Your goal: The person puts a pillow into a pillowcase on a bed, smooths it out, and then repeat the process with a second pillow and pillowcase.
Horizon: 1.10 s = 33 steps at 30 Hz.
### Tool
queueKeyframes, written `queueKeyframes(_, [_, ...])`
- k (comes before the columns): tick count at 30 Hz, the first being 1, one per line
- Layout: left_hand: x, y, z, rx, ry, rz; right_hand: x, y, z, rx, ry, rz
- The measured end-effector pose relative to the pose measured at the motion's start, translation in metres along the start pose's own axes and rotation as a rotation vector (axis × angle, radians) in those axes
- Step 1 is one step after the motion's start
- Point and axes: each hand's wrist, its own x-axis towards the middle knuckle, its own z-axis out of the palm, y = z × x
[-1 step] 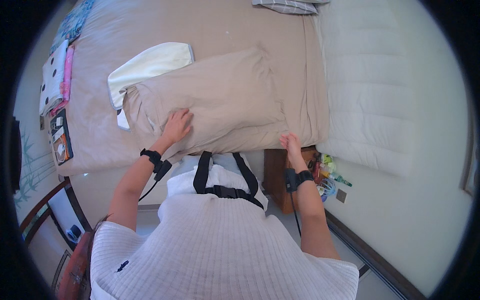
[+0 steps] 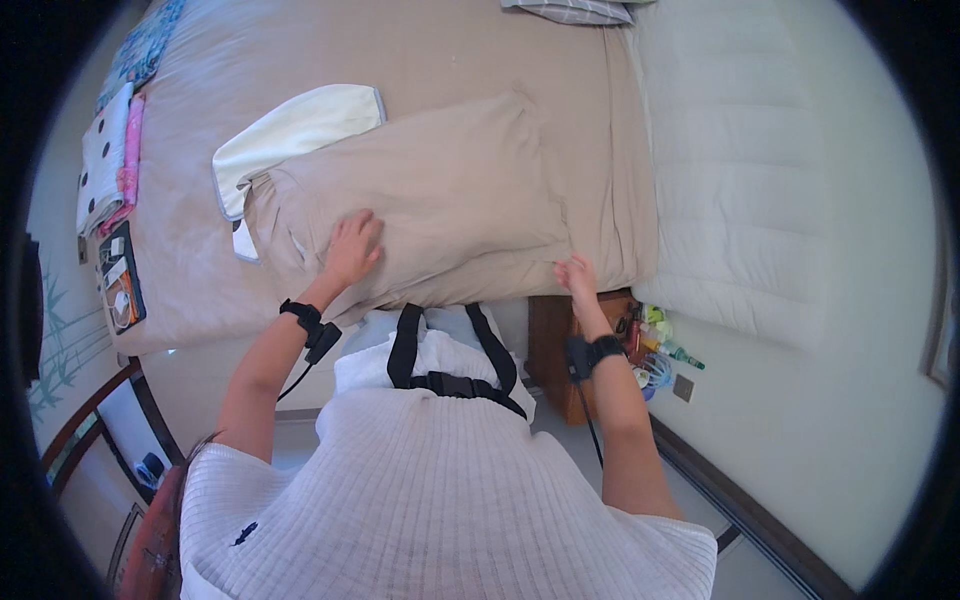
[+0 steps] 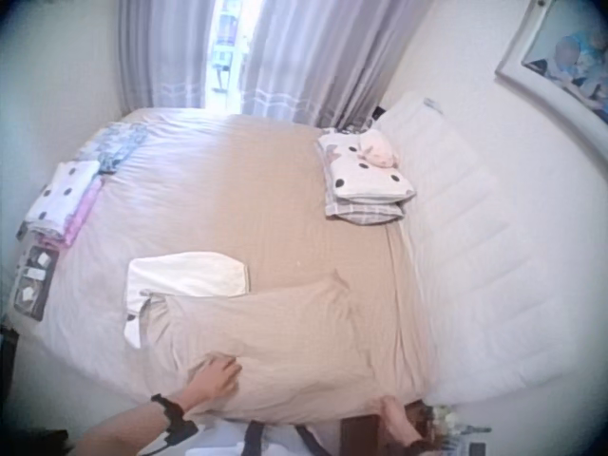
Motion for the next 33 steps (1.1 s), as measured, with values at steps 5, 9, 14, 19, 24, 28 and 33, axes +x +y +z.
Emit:
queueKeyframes(5, [0.03,0.009,-0.055,0.23,0.023,-0.296,0.056,-0.013,0.095,-0.677,-0.201,-0.684])
queueKeyframes(9, [0.045,-0.021,-0.044,0.259,-0.222,-0.406,0.054,-0.055,0.191,-1.088,-0.207,-0.536])
queueKeyframes(14, [0.058,-0.027,-0.027,0.303,-0.384,-0.364,0.049,-0.053,0.235,-1.334,-0.231,-0.325])
queueKeyframes(19, [0.096,-0.048,-0.017,0.309,-0.494,-0.395,0.087,-0.056,0.252,-1.47,-0.308,-0.349])
queueKeyframes(24, [0.141,-0.074,0.004,0.309,-0.543,-0.422,0.137,-0.062,0.285,-1.676,-0.332,-0.433])
queueKeyframes(28, [0.152,-0.085,0.028,0.469,-0.492,-0.379,0.152,-0.057,0.31,-1.864,-0.24,-0.444])
queueKeyframes(33, [0.16,-0.082,0.025,0.557,-0.522,-0.365,0.153,-0.047,0.321,-1.972,-0.131,-0.472])
